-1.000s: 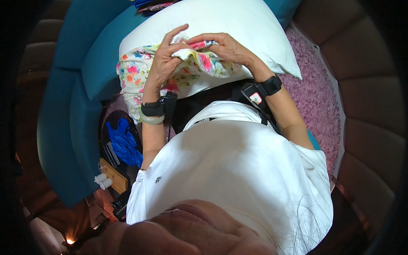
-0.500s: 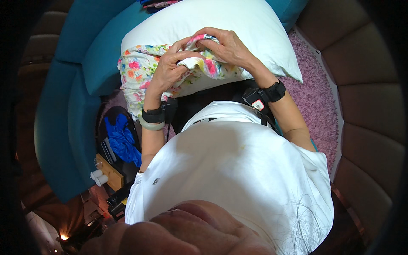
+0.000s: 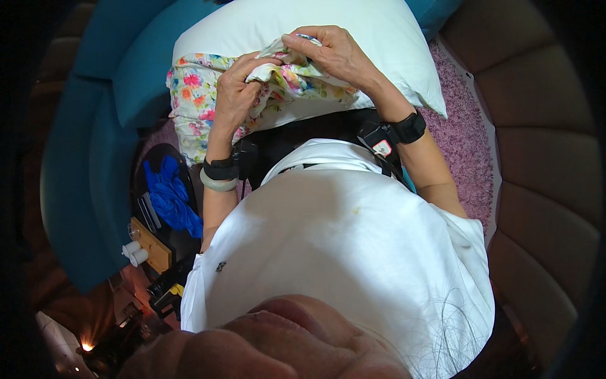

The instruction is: The person folds a pair of grey trousers, a floral patterned cloth, and a blue t-shirt on a white pillow placed on a teal sofa. The person smooths and aligns each item before folding it into a compact shape and stacking it.

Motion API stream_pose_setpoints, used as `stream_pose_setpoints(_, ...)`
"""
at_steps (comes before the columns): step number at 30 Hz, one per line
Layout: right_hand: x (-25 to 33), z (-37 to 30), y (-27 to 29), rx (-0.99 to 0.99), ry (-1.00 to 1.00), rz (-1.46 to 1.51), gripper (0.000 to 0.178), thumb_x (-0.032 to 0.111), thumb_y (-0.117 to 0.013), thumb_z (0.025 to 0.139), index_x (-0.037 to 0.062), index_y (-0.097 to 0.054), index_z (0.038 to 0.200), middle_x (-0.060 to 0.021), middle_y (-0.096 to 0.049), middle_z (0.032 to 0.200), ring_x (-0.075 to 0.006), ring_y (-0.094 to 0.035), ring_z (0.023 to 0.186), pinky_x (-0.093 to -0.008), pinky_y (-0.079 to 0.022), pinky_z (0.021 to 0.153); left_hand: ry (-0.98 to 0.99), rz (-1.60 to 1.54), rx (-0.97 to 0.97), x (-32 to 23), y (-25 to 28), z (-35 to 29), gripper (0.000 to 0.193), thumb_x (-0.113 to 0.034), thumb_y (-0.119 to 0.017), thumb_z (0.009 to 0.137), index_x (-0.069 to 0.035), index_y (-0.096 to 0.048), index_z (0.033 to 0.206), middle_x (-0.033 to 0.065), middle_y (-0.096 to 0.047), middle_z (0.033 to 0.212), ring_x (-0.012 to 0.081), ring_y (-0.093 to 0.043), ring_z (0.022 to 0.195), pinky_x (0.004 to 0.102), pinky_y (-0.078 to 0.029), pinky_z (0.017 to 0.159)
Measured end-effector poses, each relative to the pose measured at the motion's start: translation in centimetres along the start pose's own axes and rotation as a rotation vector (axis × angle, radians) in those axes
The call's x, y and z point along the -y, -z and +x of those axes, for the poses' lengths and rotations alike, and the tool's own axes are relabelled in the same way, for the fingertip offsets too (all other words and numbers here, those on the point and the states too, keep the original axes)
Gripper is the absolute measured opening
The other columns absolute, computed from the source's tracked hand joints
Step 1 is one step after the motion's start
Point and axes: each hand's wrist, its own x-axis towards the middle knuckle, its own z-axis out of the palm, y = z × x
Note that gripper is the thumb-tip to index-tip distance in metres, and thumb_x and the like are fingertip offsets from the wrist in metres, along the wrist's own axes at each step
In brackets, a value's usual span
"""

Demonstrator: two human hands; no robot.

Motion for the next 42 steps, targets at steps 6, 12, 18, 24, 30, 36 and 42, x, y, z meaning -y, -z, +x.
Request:
stream_pose_setpoints(6, -1.3, 0.6, 0.7, 0.082, 0.077, -0.138, 0.045, 0.035, -0.083, 0.076, 0.0127, -0.072, 0.115, -0.0054, -0.071, 0.086, -0.0163, -0.066, 0.077, -0.0301, -0.052, 0.074, 0.079, -0.355, -0.168, 0.7, 1.0, 0.0, 0.027, 0.005, -0.058, 0.084, 0.002, -0.072, 0.107, 0.0075, -0.068, 0.105, 0.0161, -0.066, 0.095, 0.0275, -0.052, 0.082)
stream_pose_setpoints(12, -4.8, 0.9, 0.4, -0.202, 0.163, -0.582, 0.038, 0.02, -0.079, 0.073, 0.0204, -0.073, 0.111, -0.011, -0.07, 0.087, -0.0296, -0.069, 0.08, -0.039, -0.053, 0.072, 0.039, -0.653, -0.166, -0.8, 2.7, 0.6, 0.022, 0.009, -0.055, 0.091, 0.005, -0.07, 0.106, 0.0046, -0.065, 0.102, 0.0107, -0.065, 0.093, 0.0235, -0.053, 0.081)
stream_pose_setpoints(18, -9.1, 0.2, 1.3, -0.44, 0.093, -0.696, 0.021, 0.015, -0.067, 0.076, 0.0145, -0.074, 0.096, -0.0115, -0.069, 0.091, -0.0339, -0.064, 0.081, -0.0447, -0.051, 0.071, 0.009, -0.787, -0.355, -1.6, 3.9, 0.0, 0.023, 0.012, -0.055, 0.089, 0.005, -0.066, 0.108, 0.0117, -0.072, 0.101, 0.015, -0.067, 0.091, 0.0268, -0.053, 0.086)
stream_pose_setpoints(24, -10.9, -0.2, 4.0, -0.331, -0.179, -0.207, 0.02, 0.01, -0.058, 0.083, 0.0043, -0.071, 0.097, -0.0067, -0.068, 0.084, -0.0221, -0.065, 0.083, -0.0368, -0.051, 0.072, 0.068, -0.747, -0.547, 2.0, 5.7, -0.2, 0.02, 0.006, -0.055, 0.095, 0.008, -0.064, 0.113, 0.0132, -0.07, 0.108, 0.0191, -0.067, 0.096, 0.0297, -0.053, 0.087)
stream_pose_setpoints(30, -11.0, -1.7, 3.8, -0.24, -0.453, 0.738, 0.024, 0.006, -0.055, 0.09, -0.001, -0.061, 0.112, -0.0053, -0.064, 0.1, -0.0124, -0.061, 0.083, -0.0252, -0.054, 0.077, 0.1, -0.738, -0.453, 4.8, 4.9, -0.4, 0.022, 0.005, -0.056, 0.095, 0.007, -0.063, 0.115, 0.0125, -0.07, 0.109, 0.0191, -0.067, 0.097, 0.0304, -0.053, 0.088)
stream_pose_setpoints(36, -13.5, -2.4, 3.3, -0.397, -0.623, 0.48, 0.028, 0.016, -0.064, 0.089, 0.0023, -0.064, 0.113, -0.0049, -0.063, 0.096, -0.0145, -0.062, 0.084, -0.0298, -0.054, 0.077, 0.377, 0.079, -0.552, 7.0, 2.9, -0.2, 0.027, -0.011, -0.069, 0.086, -0.003, -0.071, 0.112, 0.0104, -0.061, 0.113, 0.0243, -0.059, 0.109, 0.0327, -0.048, 0.092)
stream_pose_setpoints(42, -11.5, -1.9, 2.6, -0.519, -0.036, -0.308, 0.04, 0.025, -0.072, 0.087, 0.0015, -0.066, 0.119, -0.0088, -0.066, 0.102, -0.0187, -0.063, 0.094, -0.0324, -0.053, 0.084, 0.404, -0.163, -0.19, 3.6, -1.2, -3.1, 0.021, -0.008, -0.072, 0.084, -0.004, -0.076, 0.104, 0.0062, -0.074, 0.085, 0.0098, -0.066, 0.079, 0.0252, -0.053, 0.073)
